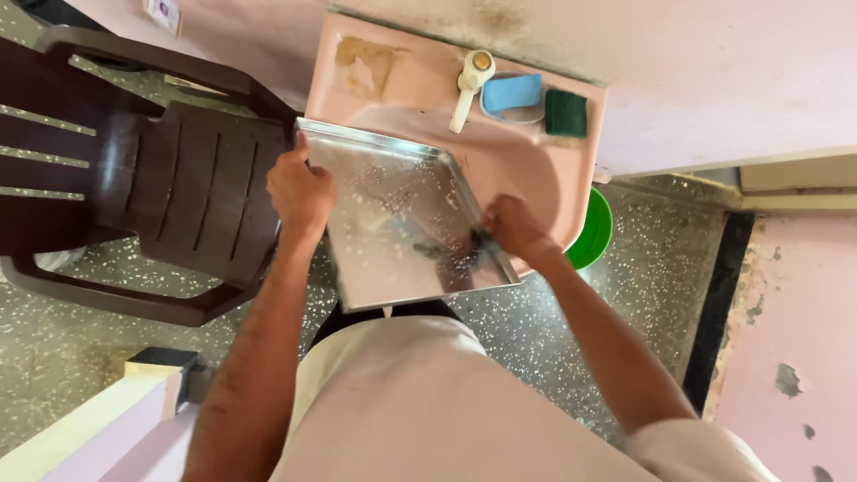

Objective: The person washes a rectangular metal tray in a pink sink using a green sponge. They scrub both sides of the tray, rinse it under running water, and continue scrubbing until the end of the clip.

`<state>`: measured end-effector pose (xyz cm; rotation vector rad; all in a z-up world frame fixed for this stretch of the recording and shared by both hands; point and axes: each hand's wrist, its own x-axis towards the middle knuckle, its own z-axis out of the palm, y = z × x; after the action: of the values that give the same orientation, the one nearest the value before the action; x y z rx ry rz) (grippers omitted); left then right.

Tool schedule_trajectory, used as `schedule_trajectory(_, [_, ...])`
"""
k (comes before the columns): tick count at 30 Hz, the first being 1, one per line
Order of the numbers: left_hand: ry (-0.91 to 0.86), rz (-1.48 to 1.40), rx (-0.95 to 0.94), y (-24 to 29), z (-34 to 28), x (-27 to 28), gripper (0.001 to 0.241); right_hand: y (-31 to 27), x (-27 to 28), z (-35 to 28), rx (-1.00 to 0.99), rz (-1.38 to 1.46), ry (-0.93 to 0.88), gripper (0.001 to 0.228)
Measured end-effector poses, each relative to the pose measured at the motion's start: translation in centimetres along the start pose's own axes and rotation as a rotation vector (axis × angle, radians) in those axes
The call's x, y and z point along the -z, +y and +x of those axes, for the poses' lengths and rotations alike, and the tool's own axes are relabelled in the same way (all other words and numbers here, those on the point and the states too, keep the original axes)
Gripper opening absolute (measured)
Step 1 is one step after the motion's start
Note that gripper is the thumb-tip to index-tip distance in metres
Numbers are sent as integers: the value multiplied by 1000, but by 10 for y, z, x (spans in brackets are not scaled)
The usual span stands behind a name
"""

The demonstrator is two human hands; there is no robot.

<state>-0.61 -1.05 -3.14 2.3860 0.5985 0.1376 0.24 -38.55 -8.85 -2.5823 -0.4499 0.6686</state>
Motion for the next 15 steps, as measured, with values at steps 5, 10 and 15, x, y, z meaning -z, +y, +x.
schedule_trajectory(5, [-30, -65, -116, 6, 9, -4, 38, -74, 49, -90, 80, 620, -32, 18])
schedule_trajectory(10, [-37, -131, -201, 61, 7, 11, 28, -169, 60, -124, 193, 981, 122, 20])
schedule_trajectory(15, [-156, -166, -78, 114, 15, 40, 22, -221, 71, -125, 336, 632, 544, 35])
